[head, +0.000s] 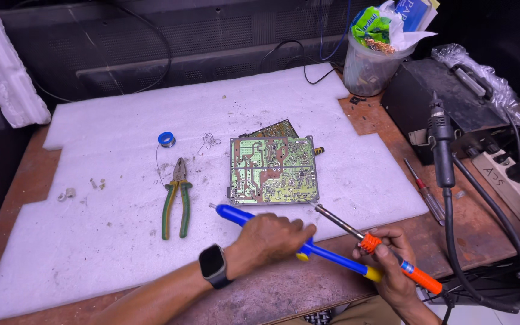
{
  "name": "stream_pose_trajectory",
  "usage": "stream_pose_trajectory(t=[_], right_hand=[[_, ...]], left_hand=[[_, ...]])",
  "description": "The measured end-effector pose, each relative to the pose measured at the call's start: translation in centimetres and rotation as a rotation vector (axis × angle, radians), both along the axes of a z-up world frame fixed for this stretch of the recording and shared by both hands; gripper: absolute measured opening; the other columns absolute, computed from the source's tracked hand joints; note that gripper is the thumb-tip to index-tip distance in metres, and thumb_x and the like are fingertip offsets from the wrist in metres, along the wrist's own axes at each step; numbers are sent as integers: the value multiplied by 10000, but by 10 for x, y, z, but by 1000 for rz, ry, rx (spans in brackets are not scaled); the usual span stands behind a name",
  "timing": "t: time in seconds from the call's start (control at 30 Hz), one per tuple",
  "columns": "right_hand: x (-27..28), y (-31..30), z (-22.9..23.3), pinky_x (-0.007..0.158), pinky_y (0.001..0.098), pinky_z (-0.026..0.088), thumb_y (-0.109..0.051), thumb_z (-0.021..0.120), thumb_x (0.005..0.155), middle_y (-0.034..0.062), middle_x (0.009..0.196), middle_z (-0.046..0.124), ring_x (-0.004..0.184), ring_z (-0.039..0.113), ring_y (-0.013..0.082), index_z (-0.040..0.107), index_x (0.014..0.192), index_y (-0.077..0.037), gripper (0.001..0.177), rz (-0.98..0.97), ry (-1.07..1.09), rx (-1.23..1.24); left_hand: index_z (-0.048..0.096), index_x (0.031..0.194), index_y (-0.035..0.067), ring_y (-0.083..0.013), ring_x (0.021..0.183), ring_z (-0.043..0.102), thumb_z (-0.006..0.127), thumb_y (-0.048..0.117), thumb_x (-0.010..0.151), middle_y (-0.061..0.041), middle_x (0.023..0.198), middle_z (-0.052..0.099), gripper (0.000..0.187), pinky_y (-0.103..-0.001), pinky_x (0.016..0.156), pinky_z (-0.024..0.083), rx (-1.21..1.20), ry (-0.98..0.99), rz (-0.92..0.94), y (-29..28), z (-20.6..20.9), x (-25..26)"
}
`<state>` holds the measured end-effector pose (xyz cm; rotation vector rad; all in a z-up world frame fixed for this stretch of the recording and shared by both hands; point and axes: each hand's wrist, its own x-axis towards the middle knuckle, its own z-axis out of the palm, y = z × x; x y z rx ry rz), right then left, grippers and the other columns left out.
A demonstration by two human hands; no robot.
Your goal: The person uses a soldering iron and a desoldering pump to remove solder from a green circuit board. They repeatedly heat solder joints with the iron and use the pump to extract the molten solder, working on multiple points across the board.
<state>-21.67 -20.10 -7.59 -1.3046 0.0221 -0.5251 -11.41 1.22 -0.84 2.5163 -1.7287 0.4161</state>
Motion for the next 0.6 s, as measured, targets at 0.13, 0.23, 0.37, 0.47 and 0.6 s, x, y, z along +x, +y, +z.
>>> stream_pose_trajectory(t=[0.13, 0.23, 0.37, 0.47, 0.6], right_hand=[[4, 9, -5, 613, 261, 485, -299, 554, 769, 133, 816, 580, 676, 614, 207, 515, 918, -12, 326, -142, -18, -113], [8, 14, -5, 722, 313, 504, -298, 556, 774, 127, 829, 577, 776, 682, 308, 510, 948, -15, 335, -88, -7, -131], [2, 22, -20, 472, 195, 288, -346, 556, 793, 50, 655, 514, 527, 381, 59, 505, 977, -44, 357, -68, 62, -11], [1, 29, -3, 584, 329, 367, -273, 503, 826, 194, 745, 552, 649, 472, 235, 437, 1035, -68, 299, -99, 18, 107], [5, 30, 53, 821, 499, 546, -399, 529, 873, 98, 836, 397, 801, 559, 301, 320, 1117, -165, 397, -504, -324, 102]], left_hand=[[485, 799, 168, -235, 411, 556, 560, 121, 775, 28, 560, 543, 91, -374, 259, 376, -96, -44, 21, -8, -5, -13], [478, 825, 162, -221, 374, 543, 560, 139, 822, 23, 567, 537, 85, -353, 241, 371, -109, -61, 20, -12, 5, -20], [504, 844, 132, -213, 412, 548, 566, 167, 846, 26, 527, 537, 71, -330, 351, 396, -167, -121, 2, -19, 15, -29], [499, 874, 132, -245, 448, 572, 529, 152, 853, -5, 599, 573, 42, -371, 352, 421, -91, 1, 33, -9, 10, -33], [441, 813, 119, -285, 446, 550, 508, 99, 791, -42, 623, 541, 74, -445, 307, 401, -104, 245, 153, 16, -22, -28]])
